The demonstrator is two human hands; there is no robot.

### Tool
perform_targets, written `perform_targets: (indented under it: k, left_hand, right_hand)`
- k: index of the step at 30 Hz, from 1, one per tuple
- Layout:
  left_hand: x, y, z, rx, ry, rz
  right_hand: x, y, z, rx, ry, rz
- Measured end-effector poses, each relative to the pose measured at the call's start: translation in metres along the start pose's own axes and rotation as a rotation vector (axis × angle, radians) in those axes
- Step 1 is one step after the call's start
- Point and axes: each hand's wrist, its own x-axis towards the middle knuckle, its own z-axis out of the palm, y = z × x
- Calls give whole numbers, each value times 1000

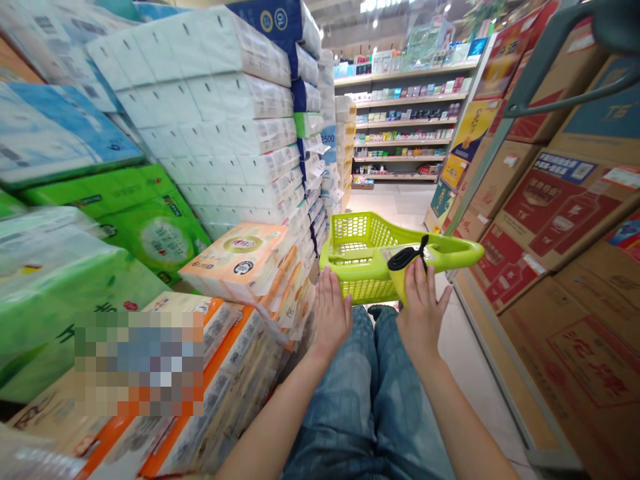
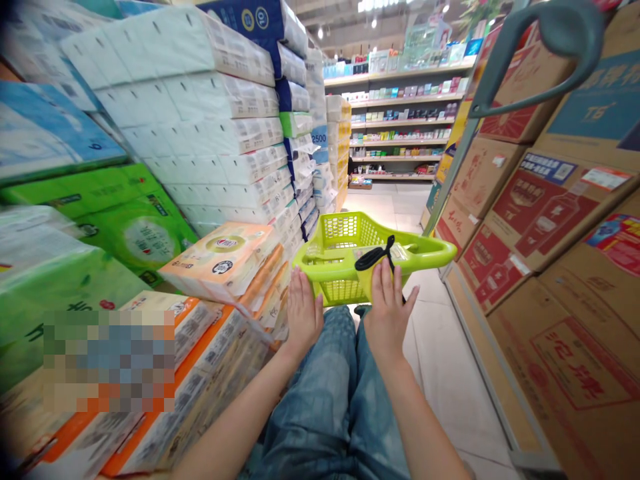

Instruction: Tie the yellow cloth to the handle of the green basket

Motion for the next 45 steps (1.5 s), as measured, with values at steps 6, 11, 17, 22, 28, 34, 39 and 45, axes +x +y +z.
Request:
perform_targets:
  k: [6,11,17,22,28,34,39,45]
  left_hand:
    - [9,21,-14,-45,60,215]
    - [35,58,-19,-48,-149,287]
    - [36,58,-6,0,-122,201]
    - [29,43,-8,19,-84,174]
    - [21,38,-17,4,-72,151]
    - [18,43,-21,-21,-66,163]
    - [19,52,-21,-45,-59,161]
    - [19,58,-17,-87,-42,164]
  right_hand:
    - [28,65,-7,21,58,112]
    - [55,106,-16,44,-4,12]
    - [63,106,-18,84,-5,-96]
    - [57,88,-20,129,13,-114]
    - [45,73,-24,158,46,-86]
    - [37,73,-26,194,96,-72]
    - [36,79,-29,224,117,-64]
    - [30,81,-31,232,152,-55]
